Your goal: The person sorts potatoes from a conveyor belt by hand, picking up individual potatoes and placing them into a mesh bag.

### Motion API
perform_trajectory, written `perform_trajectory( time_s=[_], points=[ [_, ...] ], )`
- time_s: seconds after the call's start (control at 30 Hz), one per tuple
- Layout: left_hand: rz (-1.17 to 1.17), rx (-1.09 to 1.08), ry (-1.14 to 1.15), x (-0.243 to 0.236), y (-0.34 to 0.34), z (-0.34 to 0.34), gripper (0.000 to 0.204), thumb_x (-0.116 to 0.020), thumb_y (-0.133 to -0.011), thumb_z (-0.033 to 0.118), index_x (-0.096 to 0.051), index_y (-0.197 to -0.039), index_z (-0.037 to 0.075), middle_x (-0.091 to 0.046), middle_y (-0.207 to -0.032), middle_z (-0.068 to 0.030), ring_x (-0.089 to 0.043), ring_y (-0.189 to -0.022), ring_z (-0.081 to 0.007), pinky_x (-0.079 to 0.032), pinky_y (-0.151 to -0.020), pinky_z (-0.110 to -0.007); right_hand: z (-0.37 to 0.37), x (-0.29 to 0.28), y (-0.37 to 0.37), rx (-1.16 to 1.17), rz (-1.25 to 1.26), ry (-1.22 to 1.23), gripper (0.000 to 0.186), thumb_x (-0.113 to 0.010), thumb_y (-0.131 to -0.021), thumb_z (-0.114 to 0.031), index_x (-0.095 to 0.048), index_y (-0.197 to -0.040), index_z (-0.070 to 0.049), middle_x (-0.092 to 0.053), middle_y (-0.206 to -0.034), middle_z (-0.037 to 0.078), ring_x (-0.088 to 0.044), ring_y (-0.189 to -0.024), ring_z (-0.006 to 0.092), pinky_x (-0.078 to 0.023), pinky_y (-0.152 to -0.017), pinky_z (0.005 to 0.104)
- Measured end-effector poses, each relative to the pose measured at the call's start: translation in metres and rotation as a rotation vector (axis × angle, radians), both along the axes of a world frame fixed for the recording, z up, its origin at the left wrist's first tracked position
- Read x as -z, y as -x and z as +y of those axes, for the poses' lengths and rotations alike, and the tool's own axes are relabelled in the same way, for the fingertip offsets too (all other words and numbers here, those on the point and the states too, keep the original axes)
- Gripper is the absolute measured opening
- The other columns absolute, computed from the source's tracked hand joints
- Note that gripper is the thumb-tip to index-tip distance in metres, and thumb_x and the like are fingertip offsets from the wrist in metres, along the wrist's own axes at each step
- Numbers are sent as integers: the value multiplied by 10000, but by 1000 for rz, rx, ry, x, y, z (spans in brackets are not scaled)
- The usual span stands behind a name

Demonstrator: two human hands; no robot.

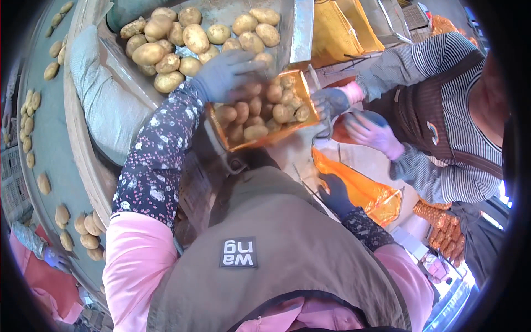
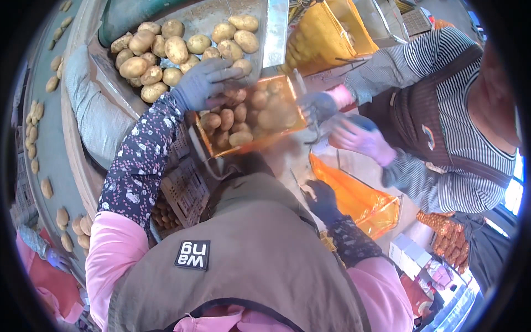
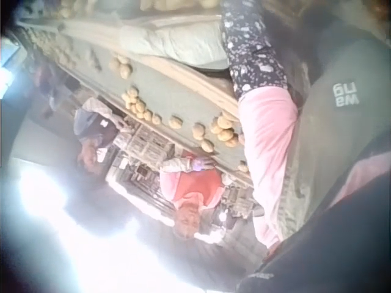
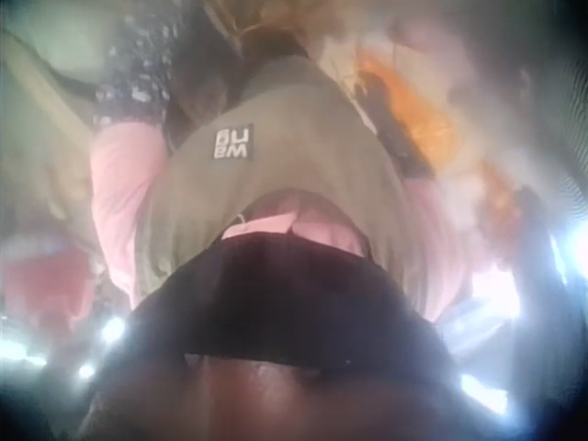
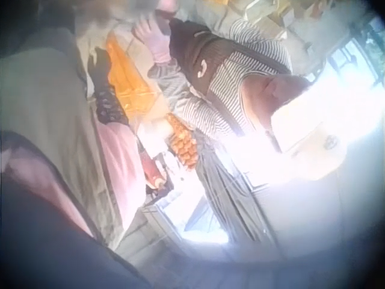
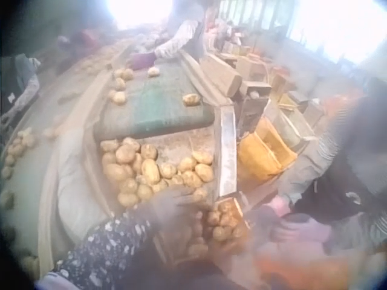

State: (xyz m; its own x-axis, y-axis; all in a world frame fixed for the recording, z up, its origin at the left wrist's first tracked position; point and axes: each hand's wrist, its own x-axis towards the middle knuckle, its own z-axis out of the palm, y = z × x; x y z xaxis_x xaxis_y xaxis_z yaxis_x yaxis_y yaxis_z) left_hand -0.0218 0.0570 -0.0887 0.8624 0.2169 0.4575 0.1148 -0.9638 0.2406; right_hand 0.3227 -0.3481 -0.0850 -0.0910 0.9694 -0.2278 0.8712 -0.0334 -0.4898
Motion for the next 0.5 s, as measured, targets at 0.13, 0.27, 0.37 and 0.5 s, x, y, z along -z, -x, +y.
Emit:
perform_trajectory(
  time_s=[0.13, 0.27, 0.37, 0.5],
  points=[
    [-12, -67, -93, 2, -2, -1, 521, -775, -738, 269, -694, -1249, 209, -531, -1513, -21, -475, -1403, -313, -400, -1156, -527, -110, -12, -63, 579, -555, 585, 828, -770, -819, -370, -423, -1519, -96, -390, -1539, 298, -390, -1420, 476, -374, -1163, 504],
    [9, 20, -159, 19, -21, 9, 480, -740, -767, 286, -698, -1237, 194, -561, -1493, -39, -488, -1399, -307, -368, -1180, -542, -167, -14, -83, 1187, -577, 751, 1088, -793, -782, -424, -204, -1620, -57, -189, -1651, 300, -356, -1476, 407, -324, -1204, 456],
    [-102, -23, -184, 24, -21, -7, 443, -731, -801, 281, -711, -1225, 152, -604, -1441, -65, -554, -1326, -322, -382, -1162, -549, -167, -6, -129, 1451, -278, 644, 1092, -820, -781, -403, -223, -1575, 50, -264, -1619, 300, -359, -1469, 405, -332, -1187, 435],
    [24, -32, -183, 24, -53, -12, 428, -752, -809, 318, -723, -1214, 181, -596, -1460, -32, -563, -1315, -291, -392, -1141, -518, -245, 44, -163, 1361, 37, 708, 1051, -902, -717, -222, -299, -1529, 65, -465, -1506, 238, -514, -1325, 319, -410, -1117, 410]
  ],
)
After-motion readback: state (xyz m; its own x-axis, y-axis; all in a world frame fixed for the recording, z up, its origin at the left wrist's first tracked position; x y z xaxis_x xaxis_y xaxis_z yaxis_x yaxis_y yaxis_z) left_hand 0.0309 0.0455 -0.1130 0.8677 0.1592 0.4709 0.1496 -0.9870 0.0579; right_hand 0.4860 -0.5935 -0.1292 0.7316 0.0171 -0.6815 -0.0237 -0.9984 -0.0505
